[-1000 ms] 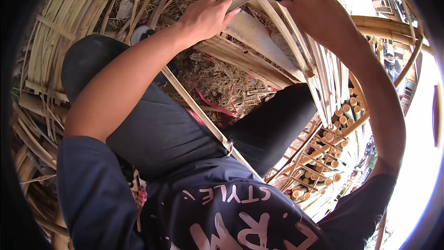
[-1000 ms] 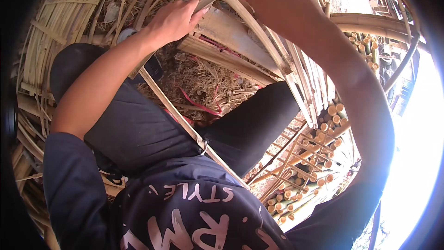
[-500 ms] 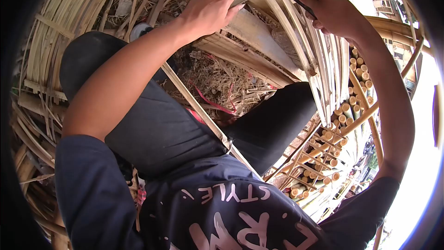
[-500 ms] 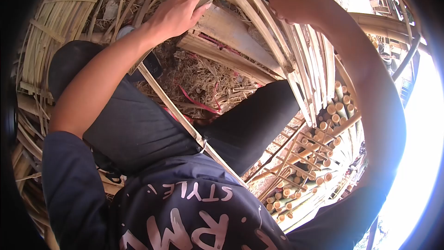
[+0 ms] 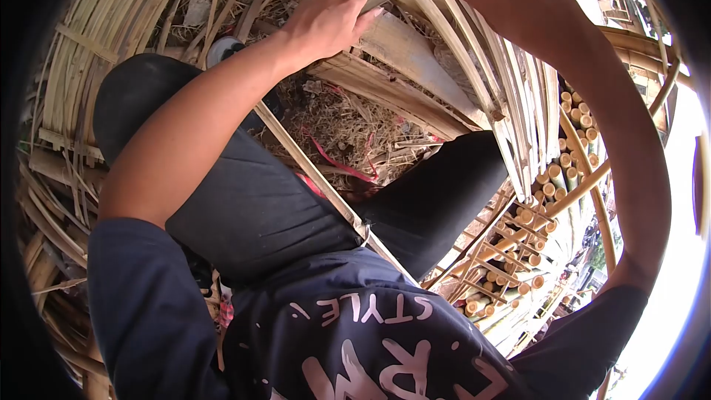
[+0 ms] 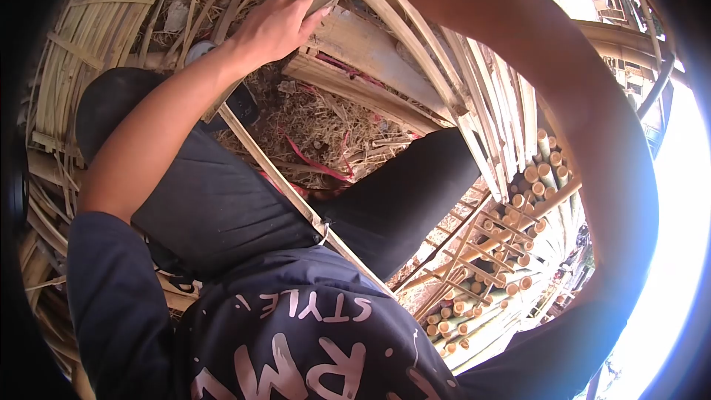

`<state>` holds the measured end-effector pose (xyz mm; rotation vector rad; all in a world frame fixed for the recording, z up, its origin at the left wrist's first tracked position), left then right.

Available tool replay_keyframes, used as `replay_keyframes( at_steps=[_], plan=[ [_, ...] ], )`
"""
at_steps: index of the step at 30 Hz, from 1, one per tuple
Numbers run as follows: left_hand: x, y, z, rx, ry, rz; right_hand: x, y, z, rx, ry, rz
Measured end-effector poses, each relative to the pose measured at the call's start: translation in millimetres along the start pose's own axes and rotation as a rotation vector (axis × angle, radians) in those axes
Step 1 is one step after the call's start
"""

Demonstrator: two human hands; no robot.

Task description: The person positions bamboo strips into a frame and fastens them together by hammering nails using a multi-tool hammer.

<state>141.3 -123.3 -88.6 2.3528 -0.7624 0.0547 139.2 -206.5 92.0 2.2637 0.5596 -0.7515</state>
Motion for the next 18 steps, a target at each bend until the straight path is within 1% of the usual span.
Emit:
replay_keyframes(
  at_steps=[1,2,3,6,7,8,9,10,11,12,13,15,17,18],
  plan=[
    [0.9,1.0,-0.5,0.004,-0.006,-0.004,1.8,10.0,7.0,0.150,0.003,0.047],
    [1.8,1.9,-1.2,0.009,-0.013,-0.009,6.7,36.4,30.1,0.348,0.118,0.028],
    [1.2,1.5,-2.4,0.015,-0.020,-0.017,5.0,39.9,27.7,0.546,0.232,0.006],
    [2.6,8.5,-6.9,0.029,-0.020,-0.001,-4.1,52.7,44.2,0.859,0.012,0.176],
    [3.7,8.0,-5.2,0.000,-0.069,-0.042,-6.0,50.0,41.7,0.827,0.036,0.162],
    [3.0,7.0,-4.6,-0.031,-0.118,-0.075,4.3,52.5,41.2,0.630,0.140,0.006],
    [4.8,4.8,-1.9,-0.062,-0.163,-0.105,-2.2,43.7,32.2,0.397,0.270,-0.011],
    [4.9,5.2,-2.4,-0.018,-0.070,-0.052,-7.1,30.6,25.7,0.160,0.389,-0.039],
    [2.3,2.9,-0.9,0.031,0.020,-0.003,-10.5,12.8,32.1,-0.327,0.602,-0.186],
    [-0.4,2.5,-2.6,0.084,0.105,0.046,-14.7,0.8,15.3,-0.103,0.029,0.055],
    [-1.4,3.1,-4.5,0.097,0.106,0.046,-26.5,-13.9,3.3,-0.181,-0.010,0.022],
    [-0.5,0.6,-4.7,0.110,0.145,0.073,-28.0,-22.1,2.0,-0.293,0.053,-0.068],
    [-1.7,2.5,-0.9,0.105,0.161,0.087,-24.6,-19.7,6.9,-0.365,0.244,-0.182],
    [-1.4,3.4,-2.2,0.102,0.161,0.085,-20.9,-11.3,7.1,-0.239,0.107,-0.089]
  ],
)
Point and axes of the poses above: each hand's wrist, its own x-axis towards the middle knuckle, its own z-axis out of the palm, y = z × x, the point moved 8 cm from there along x, towards the middle knuckle, and after that the axes turned 11 degrees about -y, right-handed, at the moved point
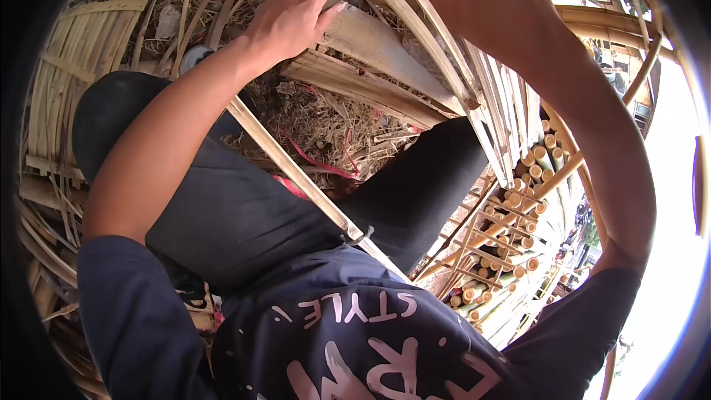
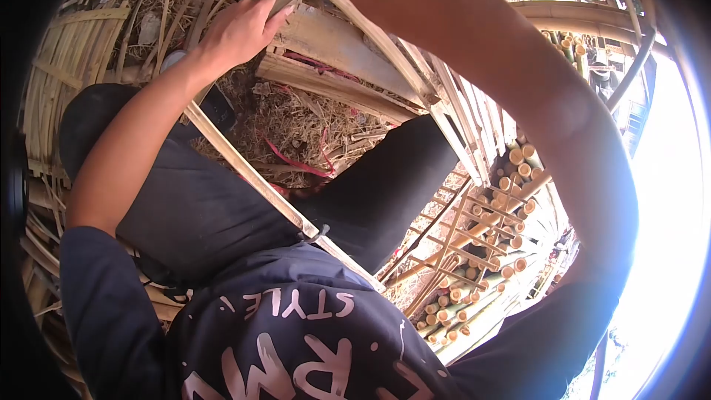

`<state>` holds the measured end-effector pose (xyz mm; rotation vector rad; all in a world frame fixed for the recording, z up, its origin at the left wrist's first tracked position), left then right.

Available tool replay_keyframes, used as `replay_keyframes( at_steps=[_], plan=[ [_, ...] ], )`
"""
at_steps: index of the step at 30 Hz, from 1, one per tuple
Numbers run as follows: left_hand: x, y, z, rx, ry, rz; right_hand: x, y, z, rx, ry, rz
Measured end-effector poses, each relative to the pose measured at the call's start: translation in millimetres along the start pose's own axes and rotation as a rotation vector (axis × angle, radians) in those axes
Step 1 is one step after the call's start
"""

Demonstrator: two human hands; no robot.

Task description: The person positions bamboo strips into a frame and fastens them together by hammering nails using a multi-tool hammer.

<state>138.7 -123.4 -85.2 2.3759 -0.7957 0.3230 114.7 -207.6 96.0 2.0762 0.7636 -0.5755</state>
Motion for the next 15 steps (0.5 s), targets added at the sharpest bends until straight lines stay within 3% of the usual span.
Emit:
replay_keyframes(
  at_steps=[1,3,4,6,7,10,12,13,15],
  plan=[
    [0.4,0.1,-1.9,-0.002,0.001,-0.003,1.3,6.4,-3.2,0.128,-0.140,0.082],
    [0.9,1.6,-2.5,0.001,-0.064,-0.046,-2.7,15.5,-2.7,0.381,-0.147,0.104],
    [1.3,1.3,-2.3,0.003,-0.098,-0.070,-7.1,23.9,-0.1,0.507,-0.012,0.039],
    [3.7,1.2,-4.9,0.000,-0.067,-0.043,-6.1,32.2,2.8,0.734,0.007,0.048],
    [4.4,2.4,-5.9,-0.003,-0.052,-0.029,-3.7,34.5,4.7,0.833,-0.113,0.127],
    [7.0,-1.7,3.1,-0.078,-0.286,-0.169,-14.7,25.3,-0.6,0.751,0.089,0.084],
    [6.4,0.8,0.0,-0.089,-0.299,-0.177,-3.4,28.3,7.7,0.860,-0.094,0.159],
    [5.4,0.1,-0.3,-0.093,-0.308,-0.182,0.8,22.2,6.0,0.662,-0.146,0.186],
    [4.5,3.9,-4.9,-0.033,-0.136,-0.063,2.7,8.9,-0.9,0.288,-0.180,0.193]
  ],
)
Point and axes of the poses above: each hand's wrist, its own x-axis towards the middle knuckle, its own z-axis out of the palm, y = z × x, the point moved 8 cm from there along x, towards the middle knuckle, and after that the axes turned 11 degrees about -y, right-handed, at the moved point
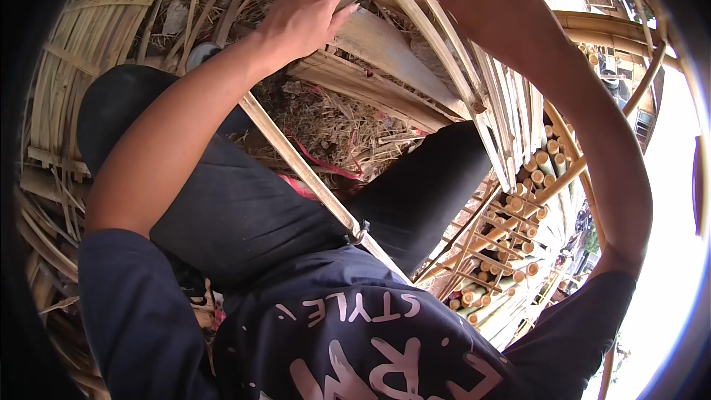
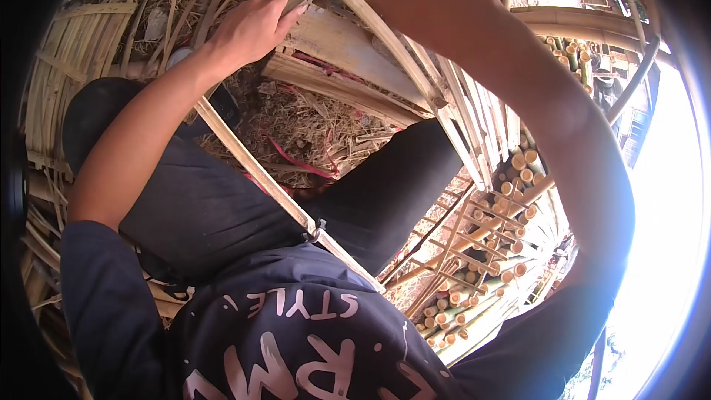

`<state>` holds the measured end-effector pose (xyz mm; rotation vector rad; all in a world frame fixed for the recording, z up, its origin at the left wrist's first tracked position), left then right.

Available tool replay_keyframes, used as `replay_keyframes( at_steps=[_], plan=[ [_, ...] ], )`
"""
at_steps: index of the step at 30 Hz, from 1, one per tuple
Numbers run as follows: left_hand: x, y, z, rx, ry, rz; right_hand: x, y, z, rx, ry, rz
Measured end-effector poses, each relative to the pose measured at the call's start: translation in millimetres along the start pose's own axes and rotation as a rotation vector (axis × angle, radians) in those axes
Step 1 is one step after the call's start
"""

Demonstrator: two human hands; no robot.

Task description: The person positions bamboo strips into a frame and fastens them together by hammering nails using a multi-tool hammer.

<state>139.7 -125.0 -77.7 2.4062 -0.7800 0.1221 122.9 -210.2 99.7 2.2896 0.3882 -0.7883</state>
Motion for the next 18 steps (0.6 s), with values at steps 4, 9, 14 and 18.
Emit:
replay_keyframes(
  at_steps=[4,9,14,18],
  plan=[
    [0.5,-4.0,6.7,-0.073,-0.181,-0.116,-12.8,-20.9,-7.7,-0.545,0.219,-0.171],
    [-0.8,-5.2,4.7,-0.079,-0.148,-0.084,-1.6,-15.3,-8.4,-0.403,0.224,-0.285],
    [1.4,-4.0,1.1,-0.034,-0.032,-0.009,4.2,37.8,22.3,0.809,-0.007,0.012],
    [1.5,-1.2,-1.3,-0.024,0.052,0.030,11.4,50.7,38.4,0.818,0.142,-0.003]
  ],
)
Point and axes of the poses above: each hand's wrist, its own x-axis towards the middle knuckle, its own z-axis out of the palm, y = z × x, the point moved 8 cm from there along x, towards the middle knuckle, and after that the axes turned 11 degrees about -y, right-handed, at the moved point
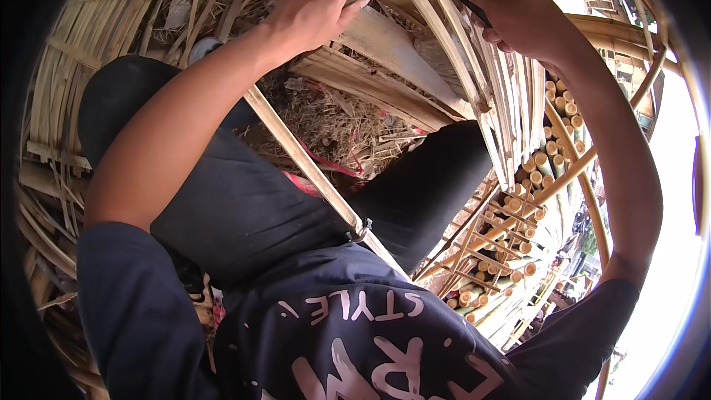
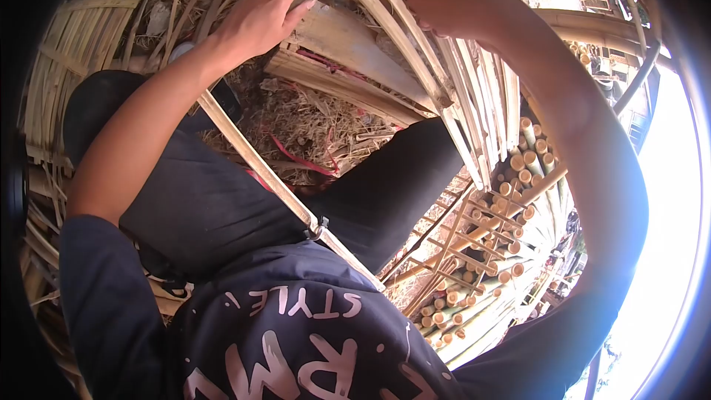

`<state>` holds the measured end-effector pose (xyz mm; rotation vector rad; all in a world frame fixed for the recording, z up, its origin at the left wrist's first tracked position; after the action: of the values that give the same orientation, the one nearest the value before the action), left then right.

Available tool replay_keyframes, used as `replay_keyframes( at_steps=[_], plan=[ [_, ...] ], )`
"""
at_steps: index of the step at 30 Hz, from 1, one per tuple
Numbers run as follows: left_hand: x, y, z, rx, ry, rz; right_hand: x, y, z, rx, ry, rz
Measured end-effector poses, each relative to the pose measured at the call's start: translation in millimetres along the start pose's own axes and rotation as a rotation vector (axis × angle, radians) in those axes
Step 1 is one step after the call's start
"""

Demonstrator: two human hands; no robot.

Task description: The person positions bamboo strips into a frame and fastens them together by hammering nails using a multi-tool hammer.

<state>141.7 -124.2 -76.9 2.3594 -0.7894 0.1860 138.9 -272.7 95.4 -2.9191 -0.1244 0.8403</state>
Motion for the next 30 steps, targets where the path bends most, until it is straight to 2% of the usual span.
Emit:
replay_keyframes(
  at_steps=[1,4,7,10,13,16,19,22,25,28,30],
  plan=[
    [0.1,-0.3,0.1,-0.005,-0.017,-0.015,-0.5,-8.3,-1.4,-0.091,0.041,-0.029],
    [-3.2,-2.5,2.9,-0.006,-0.071,-0.039,-16.8,-53.0,2.7,-0.317,-0.155,0.064],
    [-7.6,-1.9,10.3,-0.051,-0.213,-0.136,-16.4,-59.2,6.5,-0.299,-0.206,0.109],
    [-4.8,0.5,9.6,-0.115,-0.242,-0.060,-12.0,-58.1,11.5,-0.261,-0.243,0.103],
    [-8.1,2.8,17.1,-0.701,-0.304,-0.158,-5.8,-55.9,11.8,-0.203,-0.259,0.057],
    [-5.1,-5.7,28.2,-0.800,-0.494,-0.258,7.8,-46.4,14.3,-0.279,-0.291,-0.043],
    [-4.2,-3.8,19.9,-0.724,-0.349,-0.285,6.2,-43.1,15.9,-0.181,-0.379,0.049],
    [-1.8,-2.4,15.5,-0.668,-0.251,-0.216,15.4,-43.7,23.4,-0.195,-0.371,-0.012],
    [-1.1,-10.1,22.9,-0.749,-0.250,-0.277,7.9,-55.0,17.0,-0.221,-0.342,0.043],
    [-2.1,-11.3,27.2,-0.826,-0.320,-0.319,6.4,-56.6,14.8,-0.233,-0.362,0.013],
    [0.2,-11.7,25.5,-0.756,-0.323,-0.339,9.8,-56.1,14.3,-0.279,-0.359,0.028]
  ],
)
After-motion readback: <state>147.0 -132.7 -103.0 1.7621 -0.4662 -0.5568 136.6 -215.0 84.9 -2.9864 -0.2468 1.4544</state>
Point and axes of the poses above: each hand's wrist, its own x-axis towards the middle knuckle, its own z-axis out of the palm, y = z × x, the point moved 8 cm from there along x, towards the middle knuckle, and after that the axes turned 11 degrees about -y, right-handed, at the moved point
